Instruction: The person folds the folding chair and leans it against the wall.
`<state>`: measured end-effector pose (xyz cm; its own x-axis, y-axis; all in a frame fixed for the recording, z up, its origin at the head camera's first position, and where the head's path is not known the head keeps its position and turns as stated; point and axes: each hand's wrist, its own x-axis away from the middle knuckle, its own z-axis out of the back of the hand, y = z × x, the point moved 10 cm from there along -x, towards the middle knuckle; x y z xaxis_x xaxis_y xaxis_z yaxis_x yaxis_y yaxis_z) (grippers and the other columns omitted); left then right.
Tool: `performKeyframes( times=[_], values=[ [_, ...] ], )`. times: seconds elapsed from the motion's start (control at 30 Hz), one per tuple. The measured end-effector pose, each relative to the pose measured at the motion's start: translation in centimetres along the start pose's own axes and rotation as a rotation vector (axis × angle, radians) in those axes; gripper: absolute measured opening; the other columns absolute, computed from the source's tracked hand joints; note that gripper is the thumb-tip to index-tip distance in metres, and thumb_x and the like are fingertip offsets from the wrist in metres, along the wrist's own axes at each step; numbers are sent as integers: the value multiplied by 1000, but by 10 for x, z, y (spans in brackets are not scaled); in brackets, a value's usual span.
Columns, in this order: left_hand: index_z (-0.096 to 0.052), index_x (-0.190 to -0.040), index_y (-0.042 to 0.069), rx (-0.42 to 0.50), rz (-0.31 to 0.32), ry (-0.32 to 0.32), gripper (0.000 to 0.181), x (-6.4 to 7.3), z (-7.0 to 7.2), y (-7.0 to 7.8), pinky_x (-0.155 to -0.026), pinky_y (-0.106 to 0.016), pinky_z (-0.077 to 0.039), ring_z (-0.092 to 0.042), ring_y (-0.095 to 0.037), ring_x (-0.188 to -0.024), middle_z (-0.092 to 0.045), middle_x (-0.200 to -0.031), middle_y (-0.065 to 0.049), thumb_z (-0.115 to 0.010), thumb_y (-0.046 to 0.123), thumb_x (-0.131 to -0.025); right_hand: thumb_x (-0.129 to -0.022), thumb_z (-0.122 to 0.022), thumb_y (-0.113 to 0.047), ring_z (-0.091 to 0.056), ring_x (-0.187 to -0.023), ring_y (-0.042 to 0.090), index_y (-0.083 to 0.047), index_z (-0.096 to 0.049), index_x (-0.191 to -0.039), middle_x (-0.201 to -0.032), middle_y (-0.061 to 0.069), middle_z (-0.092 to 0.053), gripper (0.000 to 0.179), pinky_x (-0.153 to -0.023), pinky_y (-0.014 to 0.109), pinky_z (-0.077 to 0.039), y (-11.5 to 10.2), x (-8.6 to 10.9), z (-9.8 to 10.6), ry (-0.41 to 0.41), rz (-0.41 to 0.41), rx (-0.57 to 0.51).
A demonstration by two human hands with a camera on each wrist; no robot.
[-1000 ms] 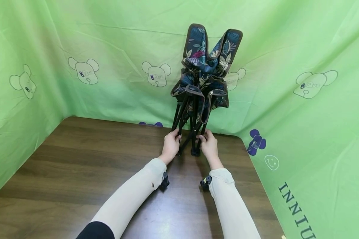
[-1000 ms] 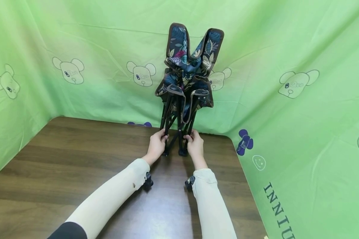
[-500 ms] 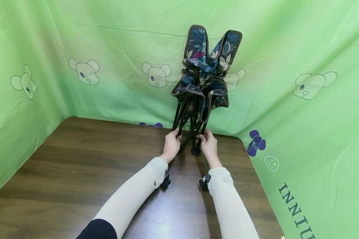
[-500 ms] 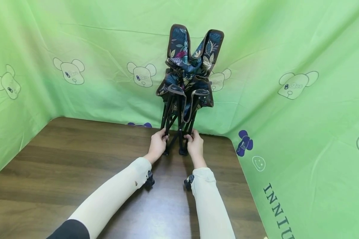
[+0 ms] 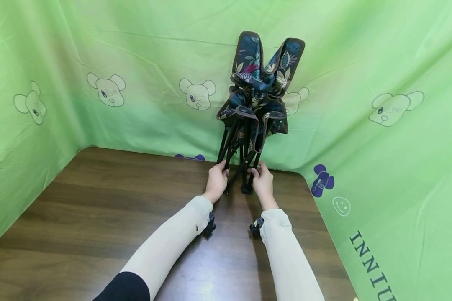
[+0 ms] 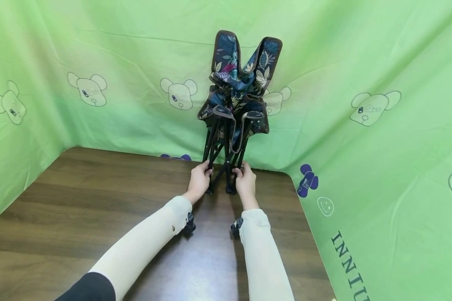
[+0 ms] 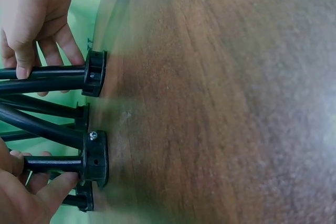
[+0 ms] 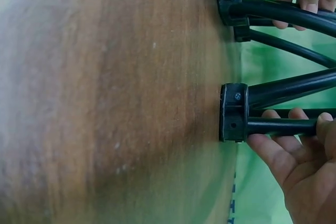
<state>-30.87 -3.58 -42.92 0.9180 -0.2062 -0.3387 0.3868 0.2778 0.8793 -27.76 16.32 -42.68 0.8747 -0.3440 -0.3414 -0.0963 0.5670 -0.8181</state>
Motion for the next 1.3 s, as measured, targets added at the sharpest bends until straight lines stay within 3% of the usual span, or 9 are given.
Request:
performKeyframes(
  times=[0.37,0.67,0.73,0.83,0.97,1.3],
  values=[
    [-50,-151,5,-25,27,-10,45,-5,-4,-7,-99,-36,-57,-71,-22,-107,-73,-118,-13,-52,1,-106,-107,-53,-12,-75,-93,40,-7,-51,-145,-114,22,-74,38,-52,23,-51,2,-4,-2,-23,-27,-8],
    [-56,-146,3,-34,-8,29,41,-7,0,-3,-97,-37,-57,-71,-24,-104,-74,-115,-15,-54,2,-105,-107,-54,-11,-76,-92,34,-8,-53,-142,-110,18,-76,35,-53,26,-51,1,-4,-1,-20,-31,9],
    [-53,-148,4,-27,0,13,43,-6,-2,-4,-97,-38,-57,-71,-24,-107,-73,-119,-16,-53,2,-105,-107,-54,-11,-76,-92,35,-9,-53,-142,-111,18,-76,35,-58,30,-54,0,-2,0,-14,-33,7],
    [-51,-150,5,-30,24,0,46,-5,-3,-6,-99,-38,-57,-71,-24,-109,-72,-124,-16,-52,0,-105,-107,-53,-11,-76,-94,36,-9,-52,-144,-113,19,-75,37,-75,39,-60,1,1,-1,-8,-37,15],
    [-52,-150,6,-50,42,11,47,-5,-4,-9,-101,-38,-56,-71,-24,-111,-71,-126,-16,-53,-2,-104,-107,-54,-10,-76,-94,37,-8,-51,-146,-113,20,-75,39,-97,47,-57,3,3,-1,4,-42,18],
    [-51,-151,7,-66,52,52,45,-6,-4,-8,-101,-38,-56,-69,-25,-114,-70,-126,-15,-53,4,-106,-106,-56,-10,-76,-92,38,-7,-55,-142,-111,20,-75,36,-95,49,-58,0,0,3,37,-24,-8]
  ],
)
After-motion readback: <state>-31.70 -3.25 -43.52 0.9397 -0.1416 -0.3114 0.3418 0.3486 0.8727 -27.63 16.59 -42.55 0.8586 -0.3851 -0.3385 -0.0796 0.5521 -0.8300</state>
